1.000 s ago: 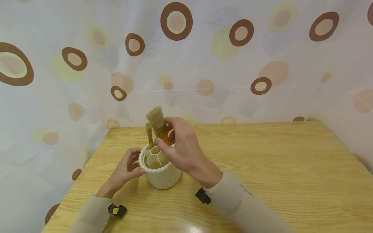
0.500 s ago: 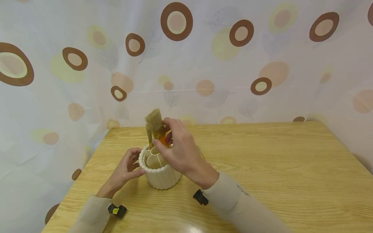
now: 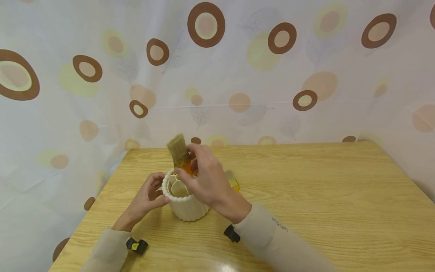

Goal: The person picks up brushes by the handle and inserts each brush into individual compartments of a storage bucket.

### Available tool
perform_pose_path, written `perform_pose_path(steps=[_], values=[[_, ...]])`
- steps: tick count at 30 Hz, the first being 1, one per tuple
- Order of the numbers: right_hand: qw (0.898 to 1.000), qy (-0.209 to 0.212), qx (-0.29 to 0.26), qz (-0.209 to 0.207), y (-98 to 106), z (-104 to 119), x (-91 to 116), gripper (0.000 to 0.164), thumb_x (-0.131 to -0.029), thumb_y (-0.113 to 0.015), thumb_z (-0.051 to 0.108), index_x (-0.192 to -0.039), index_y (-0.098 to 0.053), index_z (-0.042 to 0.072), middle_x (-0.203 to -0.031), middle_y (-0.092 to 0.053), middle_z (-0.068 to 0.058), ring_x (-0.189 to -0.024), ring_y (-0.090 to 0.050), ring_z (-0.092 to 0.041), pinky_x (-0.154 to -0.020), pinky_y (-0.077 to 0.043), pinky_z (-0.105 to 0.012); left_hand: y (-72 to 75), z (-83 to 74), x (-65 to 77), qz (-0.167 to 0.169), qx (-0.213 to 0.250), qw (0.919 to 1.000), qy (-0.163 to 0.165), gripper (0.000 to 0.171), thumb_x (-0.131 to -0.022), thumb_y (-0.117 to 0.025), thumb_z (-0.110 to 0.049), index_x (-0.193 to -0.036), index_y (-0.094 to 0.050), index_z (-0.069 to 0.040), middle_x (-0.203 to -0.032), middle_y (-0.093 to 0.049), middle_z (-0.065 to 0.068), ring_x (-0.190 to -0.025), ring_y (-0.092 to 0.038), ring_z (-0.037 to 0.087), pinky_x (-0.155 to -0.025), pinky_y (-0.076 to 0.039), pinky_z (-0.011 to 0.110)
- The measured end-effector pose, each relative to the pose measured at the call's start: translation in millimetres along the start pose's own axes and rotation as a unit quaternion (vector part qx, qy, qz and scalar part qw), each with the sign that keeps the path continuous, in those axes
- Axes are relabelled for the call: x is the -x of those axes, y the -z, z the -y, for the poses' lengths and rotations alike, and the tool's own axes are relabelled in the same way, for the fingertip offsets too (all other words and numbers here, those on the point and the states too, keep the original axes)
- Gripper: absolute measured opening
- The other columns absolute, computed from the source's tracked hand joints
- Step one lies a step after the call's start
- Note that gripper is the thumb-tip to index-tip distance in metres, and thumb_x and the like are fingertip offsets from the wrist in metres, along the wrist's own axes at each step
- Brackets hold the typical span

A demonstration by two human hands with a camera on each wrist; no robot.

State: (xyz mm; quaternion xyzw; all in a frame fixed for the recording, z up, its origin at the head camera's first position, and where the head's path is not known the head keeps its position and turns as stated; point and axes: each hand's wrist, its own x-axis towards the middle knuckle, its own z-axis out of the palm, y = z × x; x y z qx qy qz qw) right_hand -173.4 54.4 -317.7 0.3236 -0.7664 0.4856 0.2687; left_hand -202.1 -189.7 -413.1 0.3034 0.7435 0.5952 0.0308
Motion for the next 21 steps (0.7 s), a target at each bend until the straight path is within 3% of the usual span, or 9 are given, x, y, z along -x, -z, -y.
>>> perform_pose_path(steps=[21], values=[[1.000,-0.020,0.010,0.002,-7.4,-9.4,13.0,0.042,-0.083,-0.073,0.011,-0.118,-0.052,0.003,-0.099,-0.055,-0.005,-0.075,-0.060,-0.014,-0.065,-0.054,-0.025,0.9,2.1,0.1,0.000,0.003,1.0000,-0.003,0.060,-0.086,-0.069,-0.004,-0.134,-0.033,-0.001,-0.133,-0.047,0.016,-0.126,-0.041,0.032,-0.098,-0.035,0.058]])
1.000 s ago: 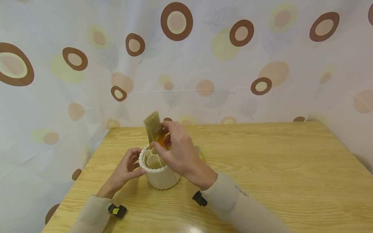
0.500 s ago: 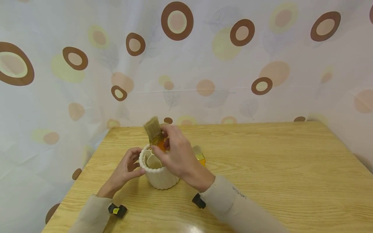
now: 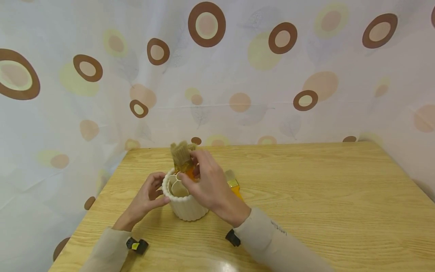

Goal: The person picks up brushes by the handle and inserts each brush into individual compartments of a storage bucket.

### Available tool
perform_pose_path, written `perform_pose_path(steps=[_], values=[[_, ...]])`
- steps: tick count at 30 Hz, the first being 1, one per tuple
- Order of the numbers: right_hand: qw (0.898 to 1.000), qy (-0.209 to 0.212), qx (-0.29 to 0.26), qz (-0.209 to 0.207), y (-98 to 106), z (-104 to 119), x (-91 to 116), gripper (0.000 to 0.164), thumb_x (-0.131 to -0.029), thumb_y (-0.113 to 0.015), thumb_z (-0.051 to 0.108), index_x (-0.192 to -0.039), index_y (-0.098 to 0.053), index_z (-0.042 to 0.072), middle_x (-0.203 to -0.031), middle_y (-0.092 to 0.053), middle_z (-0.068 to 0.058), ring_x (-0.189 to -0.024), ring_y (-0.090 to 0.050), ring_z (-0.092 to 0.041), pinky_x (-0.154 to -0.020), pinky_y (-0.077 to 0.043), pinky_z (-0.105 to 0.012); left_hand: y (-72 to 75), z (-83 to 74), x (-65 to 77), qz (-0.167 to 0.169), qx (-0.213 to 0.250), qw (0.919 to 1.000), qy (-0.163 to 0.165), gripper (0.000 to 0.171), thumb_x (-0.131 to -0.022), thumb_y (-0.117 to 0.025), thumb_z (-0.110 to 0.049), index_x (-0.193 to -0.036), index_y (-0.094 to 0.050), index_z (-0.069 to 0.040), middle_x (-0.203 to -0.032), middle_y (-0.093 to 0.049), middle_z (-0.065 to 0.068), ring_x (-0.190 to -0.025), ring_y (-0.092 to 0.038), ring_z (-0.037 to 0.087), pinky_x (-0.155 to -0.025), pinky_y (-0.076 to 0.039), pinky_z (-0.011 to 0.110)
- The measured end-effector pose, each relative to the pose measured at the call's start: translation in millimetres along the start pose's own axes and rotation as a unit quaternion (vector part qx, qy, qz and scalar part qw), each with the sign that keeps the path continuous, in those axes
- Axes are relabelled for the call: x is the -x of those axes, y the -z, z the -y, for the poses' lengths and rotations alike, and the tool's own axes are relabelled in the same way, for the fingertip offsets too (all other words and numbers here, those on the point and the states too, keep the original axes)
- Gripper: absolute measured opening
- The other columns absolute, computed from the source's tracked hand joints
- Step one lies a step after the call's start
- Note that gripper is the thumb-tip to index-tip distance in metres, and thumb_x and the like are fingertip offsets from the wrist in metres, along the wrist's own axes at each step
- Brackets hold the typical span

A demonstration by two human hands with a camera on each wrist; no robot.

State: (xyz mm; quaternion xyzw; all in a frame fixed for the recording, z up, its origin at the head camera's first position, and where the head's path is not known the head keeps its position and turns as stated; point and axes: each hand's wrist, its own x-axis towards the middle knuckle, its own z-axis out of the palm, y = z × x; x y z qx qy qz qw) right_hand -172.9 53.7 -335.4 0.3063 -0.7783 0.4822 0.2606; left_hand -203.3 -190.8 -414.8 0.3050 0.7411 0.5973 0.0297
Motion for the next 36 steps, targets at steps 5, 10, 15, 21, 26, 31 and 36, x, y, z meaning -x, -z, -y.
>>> perform_pose_path(steps=[5,10,15,21,26,31,36], values=[[1.000,-0.012,0.004,0.000,-2.2,-3.0,3.5,0.042,-0.082,-0.073,0.010,-0.118,-0.052,0.002,-0.099,-0.055,-0.005,-0.075,-0.060,-0.015,-0.064,-0.054,-0.025,-0.3,-0.2,0.1,-0.001,-0.001,1.0000,0.001,0.060,-0.086,-0.069,-0.004,-0.134,-0.034,-0.001,-0.133,-0.047,0.016,-0.126,-0.041,0.032,-0.098,-0.035,0.058],[1.000,-0.023,0.006,0.002,-4.5,-5.7,7.0,0.042,-0.081,-0.073,0.009,-0.118,-0.052,0.002,-0.099,-0.055,-0.005,-0.075,-0.060,-0.015,-0.065,-0.054,-0.025,-0.4,-0.1,0.2,-0.003,-0.003,1.0000,0.000,0.060,-0.086,-0.069,-0.004,-0.134,-0.034,-0.001,-0.132,-0.047,0.016,-0.126,-0.041,0.032,-0.098,-0.035,0.058],[1.000,-0.027,0.011,0.004,-6.0,-8.5,9.9,0.042,-0.081,-0.073,0.009,-0.117,-0.052,0.003,-0.099,-0.055,-0.005,-0.074,-0.060,-0.015,-0.064,-0.054,-0.025,-0.6,-0.2,0.2,-0.004,-0.004,1.0000,0.002,0.060,-0.085,-0.070,-0.004,-0.134,-0.034,-0.001,-0.132,-0.047,0.016,-0.126,-0.041,0.032,-0.098,-0.035,0.058],[0.999,-0.035,0.015,0.004,-6.9,-11.7,12.9,0.042,-0.081,-0.074,0.011,-0.116,-0.052,0.003,-0.098,-0.056,-0.004,-0.074,-0.060,-0.014,-0.064,-0.054,-0.024,-0.4,-0.3,0.1,-0.004,-0.005,1.0000,0.002,0.060,-0.086,-0.070,-0.004,-0.134,-0.034,-0.001,-0.133,-0.047,0.016,-0.127,-0.041,0.032,-0.098,-0.035,0.058],[0.999,-0.042,0.010,0.007,-7.9,-14.0,14.6,0.042,-0.081,-0.074,0.010,-0.116,-0.052,0.004,-0.097,-0.057,-0.003,-0.073,-0.060,-0.014,-0.063,-0.054,-0.024,-0.3,0.0,0.4,-0.003,-0.005,1.0000,0.003,0.060,-0.086,-0.069,-0.005,-0.134,-0.034,-0.001,-0.133,-0.046,0.016,-0.127,-0.041,0.032,-0.098,-0.035,0.058],[0.999,-0.052,0.006,0.007,-9.1,-16.1,16.5,0.042,-0.080,-0.074,0.008,-0.115,-0.051,0.004,-0.096,-0.059,-0.004,-0.071,-0.061,-0.012,-0.062,-0.054,-0.024,-0.7,0.1,0.2,-0.007,-0.002,1.0000,0.005,0.060,-0.085,-0.070,-0.004,-0.134,-0.034,-0.001,-0.133,-0.047,0.016,-0.126,-0.041,0.032,-0.099,-0.036,0.057],[0.998,-0.060,0.004,0.005,-10.0,-17.9,18.4,0.044,-0.079,-0.074,0.007,-0.114,-0.048,0.004,-0.094,-0.061,-0.005,-0.070,-0.061,-0.013,-0.062,-0.055,-0.028,-0.9,0.3,0.0,-0.010,0.000,0.9999,0.005,0.060,-0.085,-0.070,-0.005,-0.133,-0.034,-0.001,-0.132,-0.048,0.016,-0.126,-0.042,0.032,-0.098,-0.036,0.056]])
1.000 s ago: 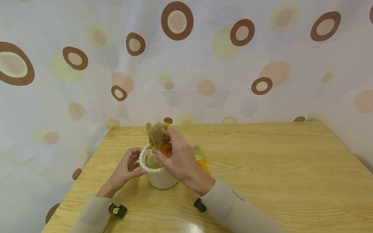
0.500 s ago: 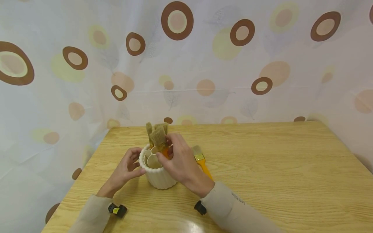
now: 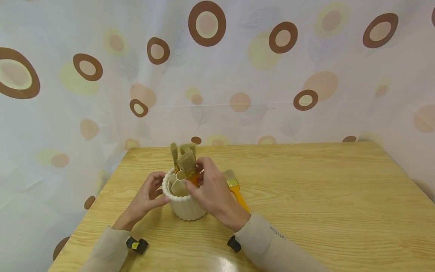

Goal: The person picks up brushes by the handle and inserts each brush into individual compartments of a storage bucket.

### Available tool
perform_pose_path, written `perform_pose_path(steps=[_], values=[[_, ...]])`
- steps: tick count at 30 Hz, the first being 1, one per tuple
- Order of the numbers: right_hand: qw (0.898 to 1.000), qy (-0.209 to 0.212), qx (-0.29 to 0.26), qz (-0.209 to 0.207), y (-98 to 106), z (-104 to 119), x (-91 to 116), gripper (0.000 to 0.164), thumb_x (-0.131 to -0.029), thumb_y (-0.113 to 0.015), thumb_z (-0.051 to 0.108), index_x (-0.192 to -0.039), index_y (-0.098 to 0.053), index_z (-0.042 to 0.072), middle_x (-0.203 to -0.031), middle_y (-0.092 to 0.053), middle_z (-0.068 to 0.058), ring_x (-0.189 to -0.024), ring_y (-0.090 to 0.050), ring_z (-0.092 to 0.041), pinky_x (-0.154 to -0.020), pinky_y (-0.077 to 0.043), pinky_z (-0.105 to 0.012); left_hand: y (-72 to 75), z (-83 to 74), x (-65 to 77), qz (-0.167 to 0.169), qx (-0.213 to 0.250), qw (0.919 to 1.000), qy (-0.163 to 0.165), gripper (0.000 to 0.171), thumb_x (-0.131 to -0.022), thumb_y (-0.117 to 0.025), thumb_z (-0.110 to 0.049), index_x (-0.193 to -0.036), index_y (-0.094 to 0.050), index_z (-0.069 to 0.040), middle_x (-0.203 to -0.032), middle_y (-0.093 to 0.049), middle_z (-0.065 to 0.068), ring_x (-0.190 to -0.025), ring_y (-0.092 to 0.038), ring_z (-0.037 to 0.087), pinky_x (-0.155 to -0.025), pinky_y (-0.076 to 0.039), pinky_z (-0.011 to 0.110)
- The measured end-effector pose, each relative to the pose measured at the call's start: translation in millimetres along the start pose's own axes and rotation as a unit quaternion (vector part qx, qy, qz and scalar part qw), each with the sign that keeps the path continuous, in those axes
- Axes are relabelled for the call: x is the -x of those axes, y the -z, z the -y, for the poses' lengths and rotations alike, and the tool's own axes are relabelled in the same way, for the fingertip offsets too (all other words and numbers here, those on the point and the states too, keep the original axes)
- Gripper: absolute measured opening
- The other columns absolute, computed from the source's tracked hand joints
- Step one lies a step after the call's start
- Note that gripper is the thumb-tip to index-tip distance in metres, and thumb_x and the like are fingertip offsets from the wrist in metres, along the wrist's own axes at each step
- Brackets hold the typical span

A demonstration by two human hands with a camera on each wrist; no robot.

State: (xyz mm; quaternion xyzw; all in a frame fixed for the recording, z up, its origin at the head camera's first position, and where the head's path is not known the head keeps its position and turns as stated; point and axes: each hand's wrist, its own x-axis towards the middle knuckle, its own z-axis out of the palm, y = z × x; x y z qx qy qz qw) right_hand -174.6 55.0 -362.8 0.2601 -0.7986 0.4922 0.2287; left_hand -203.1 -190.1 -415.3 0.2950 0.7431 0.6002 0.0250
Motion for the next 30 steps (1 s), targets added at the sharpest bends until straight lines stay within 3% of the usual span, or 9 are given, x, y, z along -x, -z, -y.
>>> perform_pose_path(steps=[11,23,30], values=[[0.999,0.007,0.050,-0.009,-3.2,-2.7,2.9,0.042,-0.077,-0.076,0.008,-0.110,-0.050,0.006,-0.087,-0.057,-0.002,-0.073,-0.057,-0.018,-0.060,-0.051,-0.032,0.3,0.8,0.7,0.000,0.002,1.0000,-0.003,0.060,-0.085,-0.070,-0.004,-0.133,-0.034,0.000,-0.132,-0.048,0.016,-0.125,-0.042,0.032,-0.098,-0.037,0.056],[0.992,-0.001,0.127,-0.005,-6.1,-7.6,6.7,0.041,-0.076,-0.079,0.019,-0.106,-0.054,0.007,-0.088,-0.058,0.000,-0.076,-0.057,-0.020,-0.063,-0.044,-0.027,0.1,0.0,0.2,0.001,-0.003,1.0000,-0.005,0.060,-0.085,-0.070,-0.004,-0.133,-0.034,-0.001,-0.132,-0.048,0.016,-0.125,-0.042,0.032,-0.097,-0.036,0.057],[0.987,0.009,0.161,-0.010,-7.6,-9.7,7.8,0.042,-0.074,-0.080,0.023,-0.105,-0.054,0.009,-0.092,-0.061,-0.002,-0.082,-0.052,-0.020,-0.073,-0.039,-0.033,0.6,0.1,-0.1,0.001,-0.005,1.0000,-0.005,0.059,-0.085,-0.070,-0.005,-0.133,-0.034,-0.001,-0.133,-0.047,0.016,-0.126,-0.042,0.033,-0.097,-0.036,0.057]])
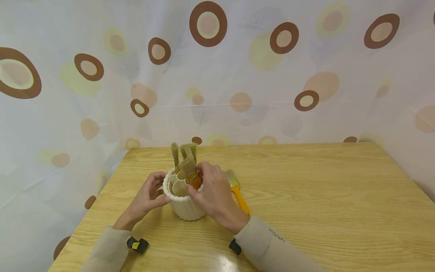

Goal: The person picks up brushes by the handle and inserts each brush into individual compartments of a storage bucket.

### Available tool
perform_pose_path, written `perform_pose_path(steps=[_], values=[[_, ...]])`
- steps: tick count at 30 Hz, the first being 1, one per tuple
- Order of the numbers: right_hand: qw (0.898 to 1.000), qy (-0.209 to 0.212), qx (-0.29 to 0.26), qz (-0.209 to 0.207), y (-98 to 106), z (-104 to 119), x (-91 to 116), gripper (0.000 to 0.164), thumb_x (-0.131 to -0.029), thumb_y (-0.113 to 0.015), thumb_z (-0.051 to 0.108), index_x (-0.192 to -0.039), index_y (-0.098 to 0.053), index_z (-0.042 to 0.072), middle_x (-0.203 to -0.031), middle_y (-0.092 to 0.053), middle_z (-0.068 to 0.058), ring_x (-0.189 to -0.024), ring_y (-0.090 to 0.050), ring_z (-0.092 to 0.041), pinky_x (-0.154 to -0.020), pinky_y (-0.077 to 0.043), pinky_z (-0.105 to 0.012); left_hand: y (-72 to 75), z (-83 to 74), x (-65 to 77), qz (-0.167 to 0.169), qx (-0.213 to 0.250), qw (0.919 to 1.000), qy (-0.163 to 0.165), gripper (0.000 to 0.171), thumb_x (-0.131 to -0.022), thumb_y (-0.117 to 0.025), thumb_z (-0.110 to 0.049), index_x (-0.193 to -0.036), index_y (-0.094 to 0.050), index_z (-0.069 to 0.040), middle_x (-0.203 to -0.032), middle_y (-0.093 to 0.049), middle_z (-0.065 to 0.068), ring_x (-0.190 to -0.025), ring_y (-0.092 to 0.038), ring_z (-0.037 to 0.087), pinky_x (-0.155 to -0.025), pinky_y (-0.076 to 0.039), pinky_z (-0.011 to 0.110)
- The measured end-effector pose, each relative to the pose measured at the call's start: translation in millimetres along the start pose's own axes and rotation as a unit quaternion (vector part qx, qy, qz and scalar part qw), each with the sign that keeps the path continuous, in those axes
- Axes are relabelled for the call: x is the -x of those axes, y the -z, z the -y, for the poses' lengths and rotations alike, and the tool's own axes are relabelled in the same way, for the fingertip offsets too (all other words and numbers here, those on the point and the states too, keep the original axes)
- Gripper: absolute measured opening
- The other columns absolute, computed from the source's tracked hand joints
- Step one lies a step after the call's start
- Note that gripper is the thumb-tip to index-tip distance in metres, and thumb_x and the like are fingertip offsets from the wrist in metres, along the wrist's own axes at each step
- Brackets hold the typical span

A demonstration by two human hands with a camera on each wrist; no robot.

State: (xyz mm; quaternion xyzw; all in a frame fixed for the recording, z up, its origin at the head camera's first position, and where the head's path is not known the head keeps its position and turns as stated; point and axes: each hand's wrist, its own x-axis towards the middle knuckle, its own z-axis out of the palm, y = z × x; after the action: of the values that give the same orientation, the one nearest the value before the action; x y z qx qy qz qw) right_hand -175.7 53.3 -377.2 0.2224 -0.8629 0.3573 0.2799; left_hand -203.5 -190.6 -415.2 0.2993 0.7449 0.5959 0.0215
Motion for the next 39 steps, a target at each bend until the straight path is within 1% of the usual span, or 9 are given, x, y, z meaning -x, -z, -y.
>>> perform_pose_path(steps=[6,14,23,27,32,36,39], values=[[1.000,0.010,0.004,-0.004,-0.4,-1.5,0.6,0.043,-0.074,-0.080,0.023,-0.104,-0.054,0.008,-0.092,-0.061,-0.002,-0.081,-0.050,-0.019,-0.074,-0.039,-0.034,-0.1,-0.2,-0.4,0.000,0.001,1.0000,0.001,0.060,-0.085,-0.070,-0.006,-0.132,-0.035,-0.001,-0.133,-0.047,0.016,-0.126,-0.042,0.033,-0.097,-0.036,0.057],[1.000,0.019,0.014,-0.003,-1.1,-2.7,1.5,0.045,-0.075,-0.079,0.025,-0.110,-0.056,0.008,-0.092,-0.061,-0.002,-0.079,-0.050,-0.017,-0.072,-0.038,-0.032,-0.2,-0.5,0.2,0.000,0.002,1.0000,0.005,0.060,-0.085,-0.070,-0.007,-0.133,-0.035,-0.001,-0.133,-0.047,0.016,-0.125,-0.042,0.033,-0.098,-0.036,0.057],[1.000,0.021,0.007,-0.004,-1.2,-3.1,2.2,0.048,-0.074,-0.081,0.028,-0.110,-0.057,0.008,-0.092,-0.061,0.000,-0.080,-0.050,-0.017,-0.071,-0.038,-0.031,-0.4,-0.5,0.1,0.000,0.004,1.0000,0.001,0.060,-0.085,-0.071,-0.006,-0.132,-0.035,0.000,-0.132,-0.047,0.016,-0.125,-0.042,0.033,-0.097,-0.036,0.057],[1.000,0.025,0.003,-0.005,0.0,-3.3,2.9,0.049,-0.074,-0.082,0.029,-0.110,-0.057,0.008,-0.092,-0.060,-0.001,-0.081,-0.051,-0.018,-0.073,-0.038,-0.033,-0.3,-0.5,0.0,0.000,0.005,1.0000,0.000,0.060,-0.085,-0.071,-0.007,-0.132,-0.035,0.000,-0.133,-0.047,0.016,-0.125,-0.042,0.033,-0.097,-0.036,0.057],[0.999,0.032,0.002,-0.002,3.1,-3.6,4.0,0.050,-0.074,-0.082,0.029,-0.111,-0.058,0.006,-0.094,-0.062,-0.004,-0.086,-0.055,-0.020,-0.077,-0.041,-0.036,-0.8,-0.5,-0.1,0.001,0.010,1.0000,0.000,0.060,-0.085,-0.070,-0.006,-0.132,-0.034,0.000,-0.133,-0.047,0.017,-0.126,-0.041,0.033,-0.097,-0.035,0.058],[1.000,0.028,0.006,0.005,6.3,-5.2,5.3,0.051,-0.074,-0.082,0.028,-0.113,-0.057,0.005,-0.097,-0.062,-0.005,-0.090,-0.056,-0.020,-0.082,-0.043,-0.038,-1.1,-0.4,-0.2,0.002,0.012,0.9999,-0.001,0.060,-0.085,-0.071,-0.007,-0.132,-0.034,0.001,-0.133,-0.047,0.017,-0.126,-0.042,0.032,-0.098,-0.035,0.059],[1.000,0.026,0.008,0.009,8.3,-6.6,5.7,0.052,-0.074,-0.081,0.027,-0.114,-0.057,0.004,-0.098,-0.062,-0.005,-0.091,-0.057,-0.019,-0.083,-0.045,-0.037,-1.0,-0.2,0.1,0.002,0.014,0.9999,-0.001,0.060,-0.085,-0.070,-0.006,-0.132,-0.033,0.001,-0.132,-0.048,0.017,-0.126,-0.042,0.030,-0.098,-0.035,0.058]])
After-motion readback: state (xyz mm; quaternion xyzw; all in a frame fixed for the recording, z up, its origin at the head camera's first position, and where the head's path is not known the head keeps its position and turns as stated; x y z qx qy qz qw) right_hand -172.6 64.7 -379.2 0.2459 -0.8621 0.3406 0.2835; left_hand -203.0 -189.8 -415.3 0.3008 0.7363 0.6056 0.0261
